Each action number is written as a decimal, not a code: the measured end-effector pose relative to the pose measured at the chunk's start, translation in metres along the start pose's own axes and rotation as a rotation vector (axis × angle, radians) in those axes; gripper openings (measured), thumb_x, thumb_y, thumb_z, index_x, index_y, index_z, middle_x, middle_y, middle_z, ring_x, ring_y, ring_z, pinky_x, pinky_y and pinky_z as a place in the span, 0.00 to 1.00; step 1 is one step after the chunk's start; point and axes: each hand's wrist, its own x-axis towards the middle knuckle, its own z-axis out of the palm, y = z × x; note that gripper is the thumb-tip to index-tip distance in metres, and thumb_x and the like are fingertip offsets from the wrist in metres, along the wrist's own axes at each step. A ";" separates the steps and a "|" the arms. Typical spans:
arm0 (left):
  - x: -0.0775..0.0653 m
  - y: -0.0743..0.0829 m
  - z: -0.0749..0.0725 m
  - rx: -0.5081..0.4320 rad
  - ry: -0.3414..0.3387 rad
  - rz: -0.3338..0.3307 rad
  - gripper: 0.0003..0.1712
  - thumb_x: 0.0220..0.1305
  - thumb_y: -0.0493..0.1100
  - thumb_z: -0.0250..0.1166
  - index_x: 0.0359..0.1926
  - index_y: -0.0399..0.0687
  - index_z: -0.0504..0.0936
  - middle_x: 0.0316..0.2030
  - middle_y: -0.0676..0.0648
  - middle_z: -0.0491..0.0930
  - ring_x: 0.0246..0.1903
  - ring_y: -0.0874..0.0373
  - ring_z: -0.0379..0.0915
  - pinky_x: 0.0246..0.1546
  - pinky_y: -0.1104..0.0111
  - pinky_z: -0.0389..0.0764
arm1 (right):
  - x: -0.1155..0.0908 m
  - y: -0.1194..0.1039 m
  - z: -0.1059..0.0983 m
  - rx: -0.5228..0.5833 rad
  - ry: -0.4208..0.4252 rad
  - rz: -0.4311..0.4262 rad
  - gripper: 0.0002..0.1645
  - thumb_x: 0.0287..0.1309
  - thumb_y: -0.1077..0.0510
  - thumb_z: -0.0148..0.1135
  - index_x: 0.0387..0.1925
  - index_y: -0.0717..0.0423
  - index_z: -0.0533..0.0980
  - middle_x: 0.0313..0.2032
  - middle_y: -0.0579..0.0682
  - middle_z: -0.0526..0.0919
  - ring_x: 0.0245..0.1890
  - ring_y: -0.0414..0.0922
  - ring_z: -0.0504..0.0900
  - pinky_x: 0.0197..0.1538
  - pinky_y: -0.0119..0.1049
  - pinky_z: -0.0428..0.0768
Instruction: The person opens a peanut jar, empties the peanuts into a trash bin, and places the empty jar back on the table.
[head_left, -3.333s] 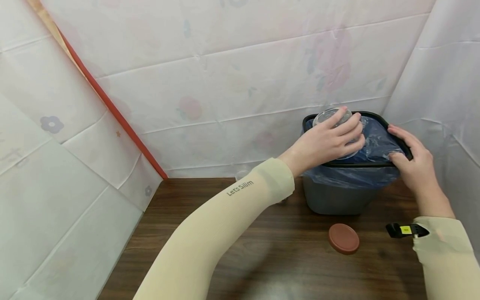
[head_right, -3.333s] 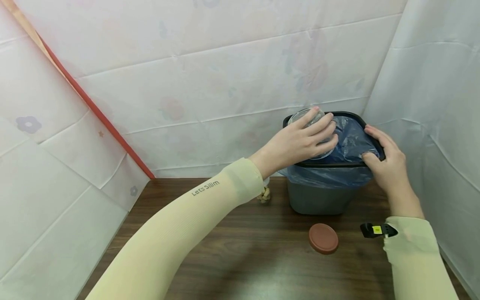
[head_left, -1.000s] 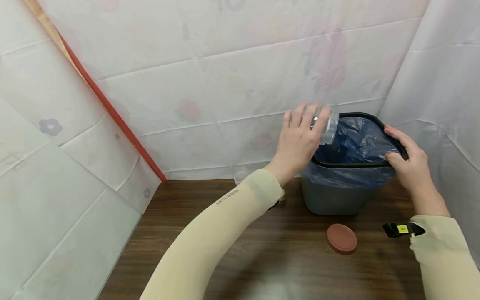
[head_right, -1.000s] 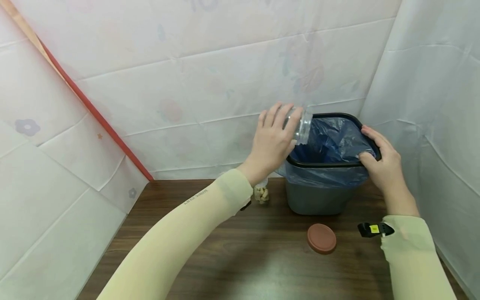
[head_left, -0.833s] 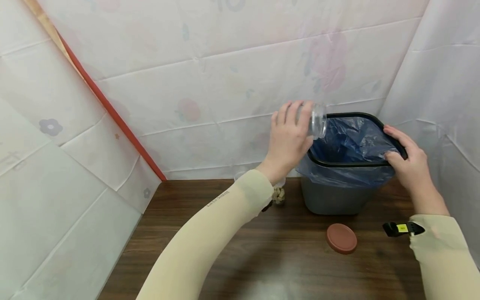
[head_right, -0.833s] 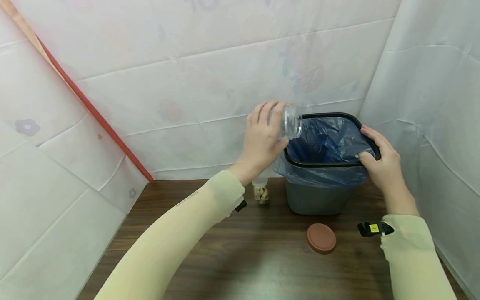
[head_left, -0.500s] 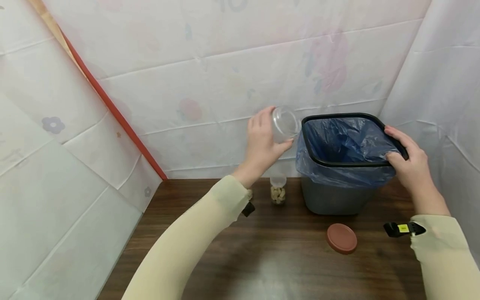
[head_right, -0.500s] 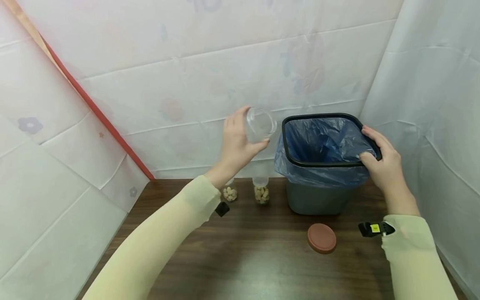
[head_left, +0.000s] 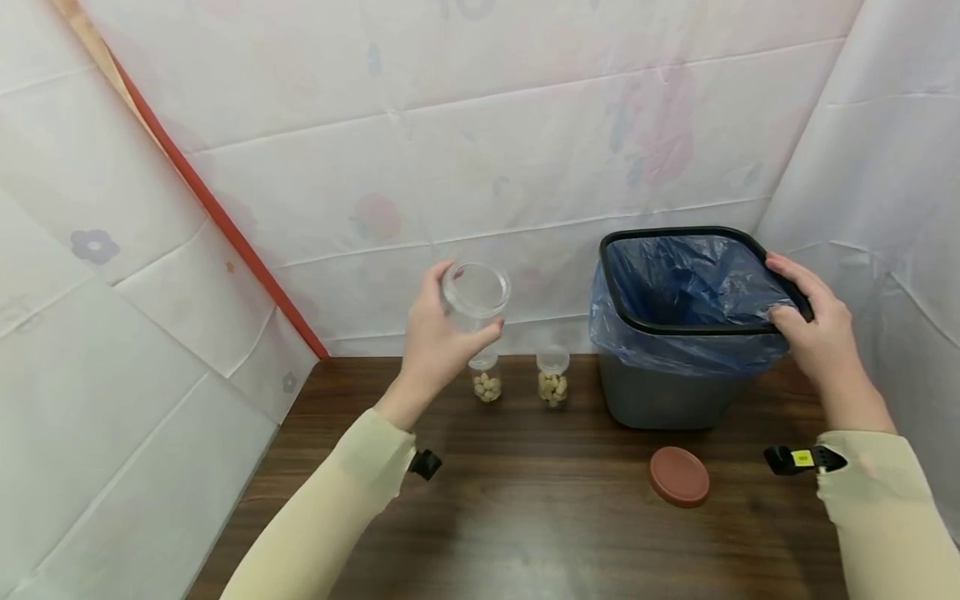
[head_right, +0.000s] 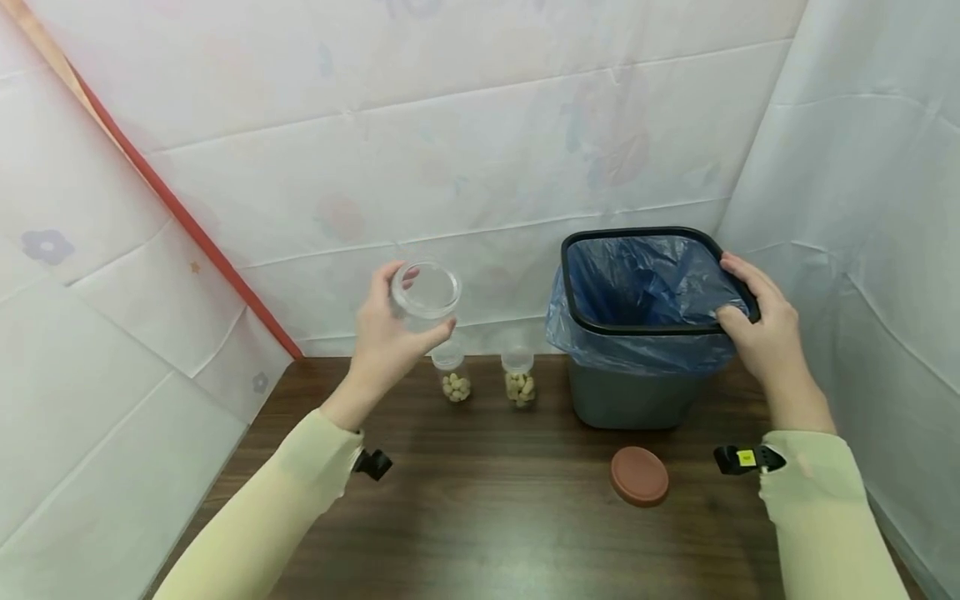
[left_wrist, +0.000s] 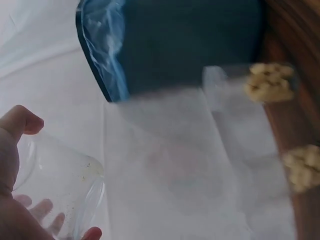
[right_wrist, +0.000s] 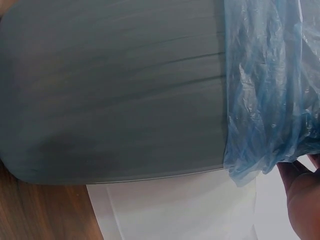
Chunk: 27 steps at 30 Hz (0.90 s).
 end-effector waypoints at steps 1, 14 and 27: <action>-0.006 -0.006 -0.004 -0.001 0.009 -0.023 0.56 0.47 0.43 0.88 0.74 0.43 0.68 0.63 0.42 0.81 0.59 0.46 0.79 0.60 0.48 0.81 | 0.000 0.001 0.000 0.001 0.000 -0.003 0.38 0.67 0.60 0.52 0.78 0.50 0.75 0.75 0.27 0.73 0.72 0.22 0.65 0.73 0.26 0.56; -0.068 -0.104 -0.030 0.065 0.109 -0.293 0.53 0.50 0.47 0.88 0.72 0.42 0.68 0.66 0.42 0.83 0.60 0.37 0.79 0.59 0.43 0.78 | -0.002 0.001 0.000 0.004 -0.009 0.006 0.38 0.68 0.59 0.51 0.79 0.49 0.73 0.77 0.30 0.71 0.72 0.24 0.65 0.75 0.28 0.56; -0.090 -0.155 -0.028 0.041 0.090 -0.466 0.51 0.59 0.47 0.85 0.73 0.42 0.63 0.70 0.36 0.77 0.65 0.33 0.75 0.65 0.39 0.75 | -0.003 0.002 -0.001 -0.013 -0.020 0.017 0.38 0.70 0.59 0.50 0.81 0.48 0.71 0.79 0.34 0.70 0.79 0.35 0.63 0.77 0.31 0.55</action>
